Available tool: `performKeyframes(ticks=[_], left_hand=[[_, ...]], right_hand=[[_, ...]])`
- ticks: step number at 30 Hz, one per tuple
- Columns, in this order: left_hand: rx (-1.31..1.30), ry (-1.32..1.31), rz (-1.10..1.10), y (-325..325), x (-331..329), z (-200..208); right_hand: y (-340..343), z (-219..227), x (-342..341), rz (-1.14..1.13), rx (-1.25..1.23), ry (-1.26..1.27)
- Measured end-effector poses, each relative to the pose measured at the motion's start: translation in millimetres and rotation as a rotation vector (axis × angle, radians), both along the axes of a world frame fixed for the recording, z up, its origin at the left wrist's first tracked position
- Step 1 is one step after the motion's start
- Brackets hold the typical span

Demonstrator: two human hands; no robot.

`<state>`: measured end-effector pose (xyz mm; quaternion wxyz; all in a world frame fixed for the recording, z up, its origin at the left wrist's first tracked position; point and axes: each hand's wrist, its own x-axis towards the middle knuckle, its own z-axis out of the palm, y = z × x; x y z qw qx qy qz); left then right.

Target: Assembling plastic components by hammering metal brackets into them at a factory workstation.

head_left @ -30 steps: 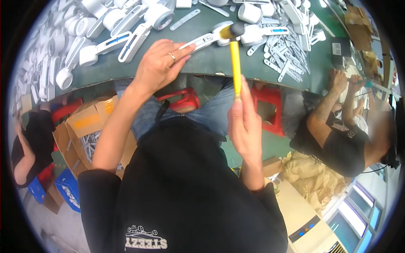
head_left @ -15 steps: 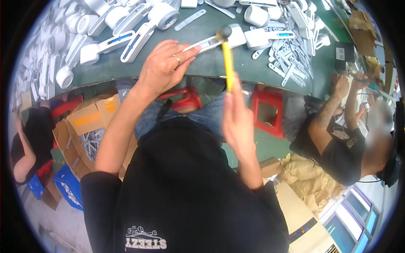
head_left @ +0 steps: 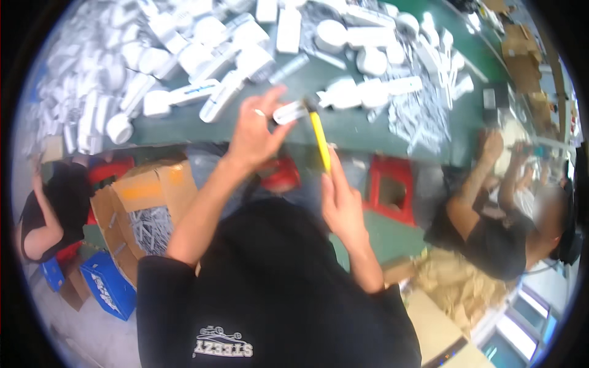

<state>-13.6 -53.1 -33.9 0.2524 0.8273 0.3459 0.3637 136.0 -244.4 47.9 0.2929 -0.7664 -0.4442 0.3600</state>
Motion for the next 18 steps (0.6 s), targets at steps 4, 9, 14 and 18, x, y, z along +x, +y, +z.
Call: performKeyframes(ticks=[4, 9, 14, 18], left_hand=[[0.248, 0.059, -0.028, -4.7, -20.9, 26.5], [0.338, -0.041, 0.292, 44.8, -99.2, 110.6], [0.198, -0.182, 0.732, 210.1, -172.6, 137.6], [0.208, -0.092, 0.764, 359.9, -186.9, 103.3]], right_hand=[[0.2, 19.2, 17.9, -0.065, 0.007, 0.055], [-5.6, -12.4, 42.4, -0.23, 0.164, 0.098], [-10.5, -17.9, 40.8, -0.179, 0.107, 0.039], [-20.9, 0.3, 25.3, -0.246, 0.156, -0.175]])
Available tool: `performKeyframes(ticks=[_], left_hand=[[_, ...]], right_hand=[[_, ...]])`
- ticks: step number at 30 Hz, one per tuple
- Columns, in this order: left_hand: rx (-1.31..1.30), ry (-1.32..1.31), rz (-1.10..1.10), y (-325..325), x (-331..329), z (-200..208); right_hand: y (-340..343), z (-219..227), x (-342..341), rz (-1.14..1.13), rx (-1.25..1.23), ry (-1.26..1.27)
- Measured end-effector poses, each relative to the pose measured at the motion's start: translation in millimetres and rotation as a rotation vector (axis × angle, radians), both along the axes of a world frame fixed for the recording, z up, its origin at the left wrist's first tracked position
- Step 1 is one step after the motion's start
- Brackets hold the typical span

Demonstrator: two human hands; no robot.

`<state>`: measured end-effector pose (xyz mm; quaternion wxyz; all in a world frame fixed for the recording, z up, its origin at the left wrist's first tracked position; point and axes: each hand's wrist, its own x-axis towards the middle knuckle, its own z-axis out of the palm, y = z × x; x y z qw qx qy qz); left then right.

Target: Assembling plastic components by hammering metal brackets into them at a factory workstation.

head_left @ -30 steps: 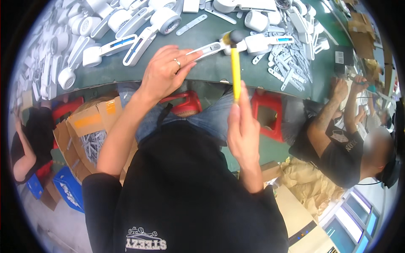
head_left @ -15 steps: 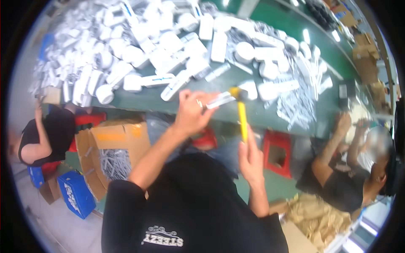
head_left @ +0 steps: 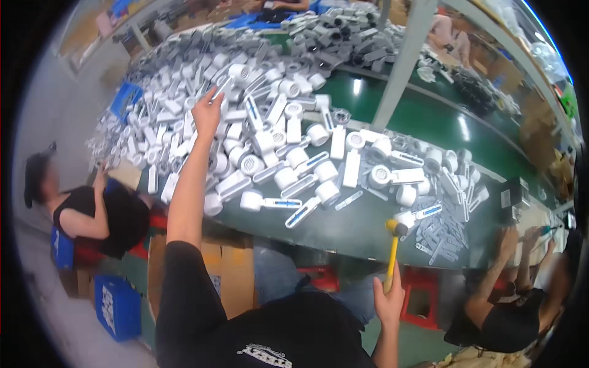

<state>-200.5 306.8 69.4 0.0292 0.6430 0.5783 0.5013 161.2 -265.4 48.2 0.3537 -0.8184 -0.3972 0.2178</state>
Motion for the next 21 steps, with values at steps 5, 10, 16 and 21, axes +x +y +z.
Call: performKeyframes(ticks=[5, 10, 16, 21], left_hand=[[-0.031, 0.185, -0.072, 160.3, -124.9, -21.1], [0.17, 0.451, -0.027, 39.8, 46.7, 3.4], [0.045, 0.135, -0.906, -282.1, 257.3, 3.7], [-0.113, 0.299, -1.021, -339.2, 353.2, -64.2]], right_hand=[[-4.6, 0.9, 18.6, -0.064, 0.062, 0.051], [8.9, 2.8, 82.8, -0.26, 0.043, -0.162], [43.2, -3.6, 109.0, -0.43, 0.451, 0.372], [3.0, -5.7, 87.5, -0.492, 0.354, 0.374]])
